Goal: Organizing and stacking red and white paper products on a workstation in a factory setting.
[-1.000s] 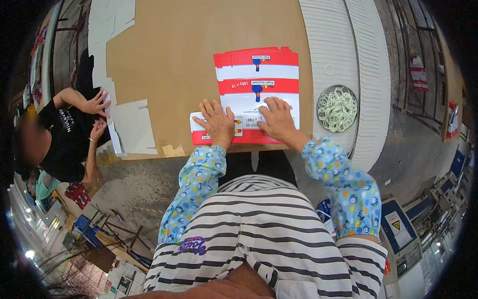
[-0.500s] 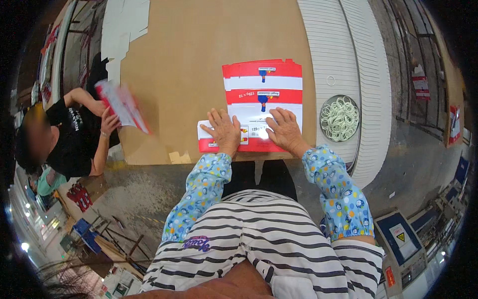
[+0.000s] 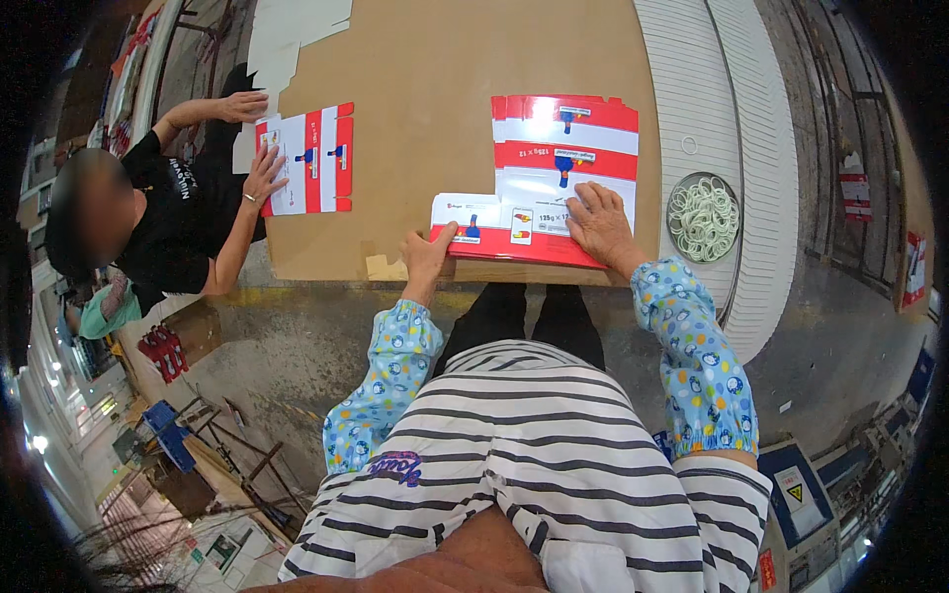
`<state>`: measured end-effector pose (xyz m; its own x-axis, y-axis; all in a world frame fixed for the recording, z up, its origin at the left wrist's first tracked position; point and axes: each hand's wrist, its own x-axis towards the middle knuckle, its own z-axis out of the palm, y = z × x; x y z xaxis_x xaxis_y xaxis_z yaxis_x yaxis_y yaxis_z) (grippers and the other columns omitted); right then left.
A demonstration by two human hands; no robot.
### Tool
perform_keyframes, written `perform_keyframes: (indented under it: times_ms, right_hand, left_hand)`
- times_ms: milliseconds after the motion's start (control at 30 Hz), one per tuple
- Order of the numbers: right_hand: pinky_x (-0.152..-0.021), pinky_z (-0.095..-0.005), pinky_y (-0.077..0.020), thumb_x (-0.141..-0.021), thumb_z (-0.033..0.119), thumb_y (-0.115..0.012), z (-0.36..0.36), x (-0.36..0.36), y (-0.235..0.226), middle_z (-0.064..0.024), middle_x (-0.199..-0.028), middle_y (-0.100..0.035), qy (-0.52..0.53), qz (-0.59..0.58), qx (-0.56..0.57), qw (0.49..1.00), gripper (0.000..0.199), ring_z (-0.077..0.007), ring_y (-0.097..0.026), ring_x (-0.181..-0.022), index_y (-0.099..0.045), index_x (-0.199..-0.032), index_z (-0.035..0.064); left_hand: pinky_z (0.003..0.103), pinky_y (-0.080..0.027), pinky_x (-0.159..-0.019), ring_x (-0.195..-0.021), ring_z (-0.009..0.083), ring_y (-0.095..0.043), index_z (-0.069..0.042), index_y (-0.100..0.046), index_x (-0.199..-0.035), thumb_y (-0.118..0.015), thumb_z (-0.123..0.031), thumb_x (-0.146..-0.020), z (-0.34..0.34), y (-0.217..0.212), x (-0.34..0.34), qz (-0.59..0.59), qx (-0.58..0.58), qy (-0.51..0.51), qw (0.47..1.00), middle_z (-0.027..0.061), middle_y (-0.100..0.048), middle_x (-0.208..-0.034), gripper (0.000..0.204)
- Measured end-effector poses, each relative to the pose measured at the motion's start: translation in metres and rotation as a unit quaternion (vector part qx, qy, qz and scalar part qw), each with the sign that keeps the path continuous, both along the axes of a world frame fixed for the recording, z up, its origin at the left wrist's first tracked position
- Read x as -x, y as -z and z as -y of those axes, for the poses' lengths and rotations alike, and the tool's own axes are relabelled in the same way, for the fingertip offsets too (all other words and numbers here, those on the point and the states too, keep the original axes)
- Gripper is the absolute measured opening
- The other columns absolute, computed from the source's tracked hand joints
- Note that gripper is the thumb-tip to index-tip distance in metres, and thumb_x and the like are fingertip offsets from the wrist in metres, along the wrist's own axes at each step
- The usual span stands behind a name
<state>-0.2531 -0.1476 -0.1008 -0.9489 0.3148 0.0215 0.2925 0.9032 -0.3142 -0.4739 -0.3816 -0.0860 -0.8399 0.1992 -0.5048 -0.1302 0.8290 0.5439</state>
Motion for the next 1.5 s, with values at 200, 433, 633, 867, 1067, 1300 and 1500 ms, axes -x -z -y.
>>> perform_keyframes:
  times_ms: [200, 433, 633, 867, 1067, 1300, 1500]
  right_hand:
    - [-0.104, -0.0431, -0.0277, -0.083, 0.027, -0.061, -0.003, -0.005, 0.002, -0.0106, -0.128, -0.045, -0.004, 0.014, -0.008, 1.000, 0.035, -0.0279, -0.037, -0.125, -0.056, -0.112, 0.0099]
    - [-0.103, -0.0431, -0.0279, -0.083, 0.027, -0.060, -0.013, 0.005, 0.003, -0.0098, -0.128, -0.045, -0.018, -0.008, -0.016, 1.000, 0.034, -0.0275, -0.037, -0.125, -0.055, -0.113, 0.0114]
    - [-0.102, -0.0425, -0.0297, -0.085, 0.026, -0.058, -0.012, 0.003, -0.002, -0.0117, -0.127, -0.046, -0.020, -0.013, 0.017, 1.000, 0.032, -0.0293, -0.040, -0.123, -0.054, -0.113, 0.0094]
    - [-0.101, -0.0441, -0.0349, -0.079, 0.024, -0.070, -0.019, 0.053, -0.076, -0.0164, -0.130, -0.044, 0.015, -0.109, 0.202, 0.973, 0.052, -0.0345, -0.040, -0.124, -0.047, -0.122, 0.0053]
    - [-0.110, -0.0483, -0.0242, -0.062, 0.035, -0.083, -0.010, 0.106, -0.183, -0.0154, -0.132, -0.046, -0.035, -0.289, 0.088, 0.953, 0.090, -0.0337, -0.038, -0.128, -0.039, -0.134, 0.0025]
    - [-0.102, -0.0449, -0.0373, -0.061, 0.036, -0.084, -0.001, 0.118, -0.158, -0.0123, -0.106, -0.065, -0.088, -0.158, 0.173, 0.968, 0.079, -0.0325, -0.059, -0.104, -0.049, -0.125, 0.0053]
    - [-0.086, -0.0420, -0.0468, -0.063, 0.038, -0.082, 0.007, 0.129, -0.163, -0.0123, -0.105, -0.065, -0.006, -0.057, 0.195, 0.979, 0.072, -0.0313, -0.061, -0.098, -0.052, -0.122, 0.0106]
  left_hand:
    - [0.035, -0.052, -0.071, -0.082, 0.0250, -0.064, 0.015, -0.050, -0.109, -0.085, -0.032, -0.064, 0.005, 0.001, 0.017, 0.314, -0.210, -0.070, 0.923, 0.0199, -0.063, -0.097, 0.074]
    - [0.034, -0.053, -0.075, -0.089, 0.0235, -0.060, 0.004, -0.042, -0.109, -0.085, -0.019, -0.066, 0.002, -0.011, 0.014, 0.254, -0.229, -0.134, 0.930, 0.0161, -0.055, -0.103, 0.066]
    - [0.033, -0.051, -0.080, -0.095, 0.0220, -0.057, -0.001, -0.038, -0.111, -0.082, -0.005, -0.062, -0.001, -0.040, -0.006, 0.229, -0.341, -0.204, 0.889, 0.0143, -0.051, -0.105, 0.065]
    - [0.030, -0.052, -0.078, -0.089, 0.0177, -0.059, -0.001, -0.041, -0.111, -0.074, 0.003, -0.063, -0.050, -0.177, 0.025, 0.009, -0.423, -0.042, 0.905, 0.0113, -0.055, -0.097, 0.058]
    - [0.030, -0.049, -0.083, -0.092, 0.0167, -0.057, -0.003, -0.042, -0.120, -0.076, 0.005, -0.061, -0.057, -0.214, 0.004, -0.096, -0.426, 0.131, 0.890, 0.0081, -0.054, -0.097, 0.069]
    - [0.033, -0.044, -0.095, -0.110, 0.0192, -0.051, -0.005, -0.038, -0.128, -0.081, 0.000, -0.061, -0.047, -0.149, -0.004, -0.074, -0.552, 0.107, 0.824, 0.0085, -0.049, -0.116, 0.079]
    - [0.033, -0.044, -0.096, -0.110, 0.0204, -0.049, -0.005, -0.037, -0.128, -0.081, -0.003, -0.066, -0.058, -0.113, -0.005, -0.004, -0.586, 0.067, 0.808, 0.0078, -0.044, -0.121, 0.077]
